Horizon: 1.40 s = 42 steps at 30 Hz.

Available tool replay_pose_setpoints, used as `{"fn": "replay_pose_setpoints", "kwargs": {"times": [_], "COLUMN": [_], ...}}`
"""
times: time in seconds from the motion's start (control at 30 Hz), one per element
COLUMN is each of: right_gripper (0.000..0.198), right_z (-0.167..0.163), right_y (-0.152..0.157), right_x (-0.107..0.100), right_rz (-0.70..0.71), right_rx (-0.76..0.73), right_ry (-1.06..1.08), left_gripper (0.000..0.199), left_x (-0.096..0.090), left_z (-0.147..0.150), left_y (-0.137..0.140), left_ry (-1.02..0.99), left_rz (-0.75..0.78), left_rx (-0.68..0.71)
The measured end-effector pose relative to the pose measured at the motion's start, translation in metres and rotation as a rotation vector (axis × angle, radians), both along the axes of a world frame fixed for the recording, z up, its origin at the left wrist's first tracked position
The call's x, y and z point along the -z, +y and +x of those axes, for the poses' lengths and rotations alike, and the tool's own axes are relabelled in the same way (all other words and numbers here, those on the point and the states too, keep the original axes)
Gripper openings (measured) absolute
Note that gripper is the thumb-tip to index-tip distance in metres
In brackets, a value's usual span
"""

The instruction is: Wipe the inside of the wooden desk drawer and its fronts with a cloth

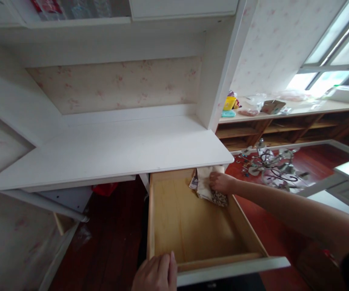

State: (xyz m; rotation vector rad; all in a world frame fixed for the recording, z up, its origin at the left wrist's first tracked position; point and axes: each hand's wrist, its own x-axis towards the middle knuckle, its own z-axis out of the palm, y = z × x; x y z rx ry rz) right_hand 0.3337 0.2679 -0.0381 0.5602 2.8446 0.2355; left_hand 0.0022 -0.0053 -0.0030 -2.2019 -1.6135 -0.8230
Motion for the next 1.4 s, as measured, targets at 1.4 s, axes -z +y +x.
{"fn": "replay_pose_setpoints", "kwargs": {"times": [1.4], "right_gripper": [0.029], "right_z": [-0.178], "right_y": [-0.168], "right_x": [-0.055], "right_rz": [-0.902], "right_rx": [0.718], "right_ry": [0.375], "left_gripper": [0.025], "left_x": [-0.004], "left_z": [-0.004], "left_y": [-0.004], "left_ry": [-0.100], "left_rz": [-0.024], "left_rx": [0.047]}}
